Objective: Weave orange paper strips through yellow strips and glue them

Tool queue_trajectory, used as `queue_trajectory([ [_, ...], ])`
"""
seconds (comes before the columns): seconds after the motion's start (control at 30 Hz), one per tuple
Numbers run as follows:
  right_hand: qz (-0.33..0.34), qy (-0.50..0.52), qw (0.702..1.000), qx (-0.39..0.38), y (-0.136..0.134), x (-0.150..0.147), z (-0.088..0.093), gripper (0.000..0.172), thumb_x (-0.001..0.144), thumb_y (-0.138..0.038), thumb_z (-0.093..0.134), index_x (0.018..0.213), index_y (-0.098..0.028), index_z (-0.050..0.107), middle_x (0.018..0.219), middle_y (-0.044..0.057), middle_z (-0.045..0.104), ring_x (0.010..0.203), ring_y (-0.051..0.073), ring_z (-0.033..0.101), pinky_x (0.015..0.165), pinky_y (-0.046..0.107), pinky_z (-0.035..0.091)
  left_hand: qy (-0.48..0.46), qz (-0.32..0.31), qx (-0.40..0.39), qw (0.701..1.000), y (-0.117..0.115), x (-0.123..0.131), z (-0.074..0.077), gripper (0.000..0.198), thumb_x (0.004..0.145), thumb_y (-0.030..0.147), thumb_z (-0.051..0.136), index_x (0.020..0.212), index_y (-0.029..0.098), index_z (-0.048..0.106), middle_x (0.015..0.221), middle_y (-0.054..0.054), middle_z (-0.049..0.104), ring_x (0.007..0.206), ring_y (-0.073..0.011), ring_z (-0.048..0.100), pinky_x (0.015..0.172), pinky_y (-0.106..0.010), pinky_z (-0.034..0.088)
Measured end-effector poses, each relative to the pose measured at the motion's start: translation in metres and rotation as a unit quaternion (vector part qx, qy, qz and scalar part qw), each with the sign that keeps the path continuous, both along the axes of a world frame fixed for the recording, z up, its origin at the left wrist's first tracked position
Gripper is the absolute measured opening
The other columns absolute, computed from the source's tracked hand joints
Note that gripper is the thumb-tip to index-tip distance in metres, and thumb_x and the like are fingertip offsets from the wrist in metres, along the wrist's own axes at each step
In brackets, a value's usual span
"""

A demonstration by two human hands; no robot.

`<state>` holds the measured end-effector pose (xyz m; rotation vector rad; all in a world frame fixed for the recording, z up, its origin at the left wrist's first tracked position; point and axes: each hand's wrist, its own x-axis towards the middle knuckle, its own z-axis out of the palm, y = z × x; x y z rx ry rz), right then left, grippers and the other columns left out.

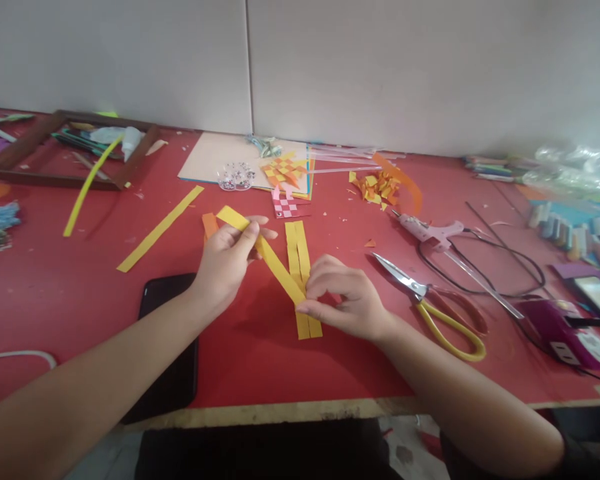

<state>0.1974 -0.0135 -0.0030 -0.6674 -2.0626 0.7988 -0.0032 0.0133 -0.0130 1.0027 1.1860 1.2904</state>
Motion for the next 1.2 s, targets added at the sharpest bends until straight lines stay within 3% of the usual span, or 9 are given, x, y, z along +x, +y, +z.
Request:
queue_trajectory([
  [0.17, 0.019, -0.037, 0.998, 0.038, -0.004, 0.000, 0.004, 0.015, 0.084, -0.027, 0.070, 0.074, -0.021, 0.061, 0.073, 0.002, 0.063, 0.073, 0.015, 0.058, 0.077, 0.035, 0.049, 0.140, -0.016, 0.066, 0.988, -0.003, -0.003, 0.006, 0.039, 0.090, 0.044, 0.059, 0.121, 0.022, 0.055, 0.087, -0.003, 0.073, 0.053, -0.0093, 0.049, 0.052, -0.025, 0.040],
  [0.33, 0.009, -0.074, 0.991, 0.113, -0.009, -0.005, 0.003, 0.023, 0.085, -0.038, 0.066, 0.072, -0.020, 0.060, 0.080, 0.005, 0.062, 0.083, 0.018, 0.055, 0.082, 0.037, 0.049, 0.367, -0.085, 0.072, 0.924, -0.004, -0.004, 0.011, 0.028, 0.093, 0.036, 0.052, 0.115, 0.018, 0.051, 0.082, -0.002, 0.074, 0.042, -0.0095, 0.043, 0.045, -0.026, 0.033],
  [0.47, -0.020, -0.156, 0.977, 0.142, -0.008, -0.007, -0.007, 0.009, 0.090, -0.027, 0.060, 0.093, -0.019, 0.064, 0.100, 0.006, 0.070, 0.100, 0.021, 0.058, 0.092, 0.039, 0.046, 0.439, -0.107, 0.079, 0.889, -0.003, -0.003, 0.001, 0.033, 0.094, 0.032, 0.051, 0.123, 0.017, 0.048, 0.081, -0.003, 0.072, 0.060, -0.0160, 0.061, 0.057, -0.028, 0.045],
  [0.53, -0.028, -0.218, 0.966, 0.139, -0.007, -0.008, -0.012, 0.017, 0.091, -0.027, 0.058, 0.104, -0.019, 0.064, 0.116, 0.007, 0.069, 0.114, 0.025, 0.054, 0.095, 0.041, 0.043, 0.471, -0.091, 0.124, 0.869, -0.002, -0.003, -0.005, 0.050, 0.090, 0.029, 0.057, 0.135, 0.018, 0.037, 0.102, -0.008, 0.069, 0.078, -0.0192, 0.066, 0.071, -0.032, 0.051],
  [0.63, -0.017, -0.281, 0.951, 0.128, -0.008, -0.009, -0.015, 0.022, 0.093, -0.031, 0.056, 0.109, -0.018, 0.065, 0.130, 0.007, 0.063, 0.127, 0.028, 0.045, 0.100, 0.044, 0.039, 0.512, -0.018, 0.209, 0.833, -0.002, -0.005, -0.008, 0.069, 0.083, 0.020, 0.065, 0.139, 0.016, 0.025, 0.136, -0.020, 0.044, 0.104, -0.0243, 0.060, 0.091, -0.041, 0.049],
  [0.77, 0.001, -0.302, 0.945, 0.124, -0.009, -0.010, -0.014, 0.026, 0.094, -0.032, 0.053, 0.111, -0.017, 0.066, 0.132, 0.006, 0.062, 0.129, 0.029, 0.043, 0.105, 0.045, 0.034, 0.572, 0.019, 0.273, 0.773, -0.008, -0.008, 0.000, 0.031, 0.084, 0.014, 0.059, 0.111, 0.013, 0.042, 0.108, -0.015, 0.052, 0.098, -0.0265, 0.055, 0.087, -0.043, 0.048],
  [0.83, 0.000, -0.296, 0.946, 0.130, -0.009, -0.011, -0.013, 0.025, 0.093, -0.031, 0.053, 0.109, -0.017, 0.067, 0.131, 0.005, 0.063, 0.127, 0.029, 0.044, 0.106, 0.046, 0.033, 0.617, -0.046, 0.266, 0.739, -0.012, -0.008, 0.004, 0.012, 0.086, 0.011, 0.052, 0.094, 0.016, 0.046, 0.091, -0.008, 0.055, 0.088, -0.0255, 0.053, 0.080, -0.042, 0.048],
  [0.93, -0.010, -0.287, 0.948, 0.137, -0.009, -0.011, -0.013, 0.022, 0.092, -0.031, 0.054, 0.102, -0.018, 0.068, 0.126, 0.005, 0.065, 0.124, 0.028, 0.045, 0.105, 0.045, 0.033, 0.658, -0.142, 0.229, 0.704, -0.016, -0.008, 0.006, 0.010, 0.085, 0.008, 0.048, 0.087, 0.017, 0.049, 0.084, -0.006, 0.057, 0.084, -0.0249, 0.052, 0.076, -0.040, 0.047],
  [1.2, -0.067, -0.233, 0.963, 0.119, -0.003, -0.003, -0.011, 0.017, 0.091, -0.031, 0.059, 0.098, -0.020, 0.069, 0.116, 0.004, 0.070, 0.113, 0.023, 0.052, 0.098, 0.041, 0.037, 0.646, -0.185, 0.229, 0.704, -0.022, -0.004, 0.008, 0.019, 0.088, 0.014, 0.048, 0.101, 0.014, 0.061, 0.102, -0.009, 0.060, 0.097, -0.0267, 0.054, 0.086, -0.042, 0.047],
])
